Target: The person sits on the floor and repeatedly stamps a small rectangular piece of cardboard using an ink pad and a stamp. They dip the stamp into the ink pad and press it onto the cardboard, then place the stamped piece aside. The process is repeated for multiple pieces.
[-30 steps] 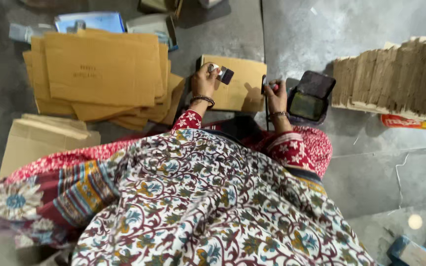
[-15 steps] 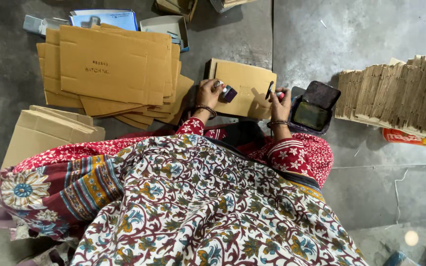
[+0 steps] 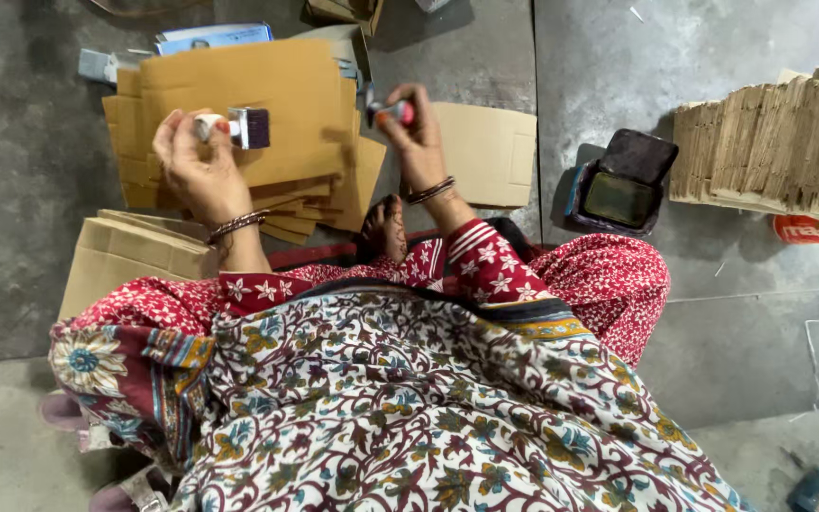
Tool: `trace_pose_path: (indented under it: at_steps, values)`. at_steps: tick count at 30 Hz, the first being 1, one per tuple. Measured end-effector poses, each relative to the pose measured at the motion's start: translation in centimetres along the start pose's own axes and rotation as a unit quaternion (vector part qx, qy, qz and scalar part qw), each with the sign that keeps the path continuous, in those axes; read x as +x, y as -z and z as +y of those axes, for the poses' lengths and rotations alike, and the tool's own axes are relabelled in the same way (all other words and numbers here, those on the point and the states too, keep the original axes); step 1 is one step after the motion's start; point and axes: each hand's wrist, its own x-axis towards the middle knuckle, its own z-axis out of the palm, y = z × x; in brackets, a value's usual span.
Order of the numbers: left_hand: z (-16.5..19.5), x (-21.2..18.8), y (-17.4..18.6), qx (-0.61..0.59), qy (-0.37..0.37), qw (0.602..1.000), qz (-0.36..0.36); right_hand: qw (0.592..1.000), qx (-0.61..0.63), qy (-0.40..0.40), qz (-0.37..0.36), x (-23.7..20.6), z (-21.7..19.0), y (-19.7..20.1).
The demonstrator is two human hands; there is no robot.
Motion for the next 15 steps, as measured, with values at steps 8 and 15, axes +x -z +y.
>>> trace_pose_path:
  at_steps: [8,15]
  values:
    - [-0.6,-10.0,-14.5,-0.156,-0.075,0.953,-0.248,0.983,-0.010,-0.108,0.151,-2.7,1.2,14.4]
    - [1.9,-16.6,-22.0,0.071,-0.058,0.939,-0.330,0.972,-0.036,-0.128,0.194,-3.1,1.6,21.3]
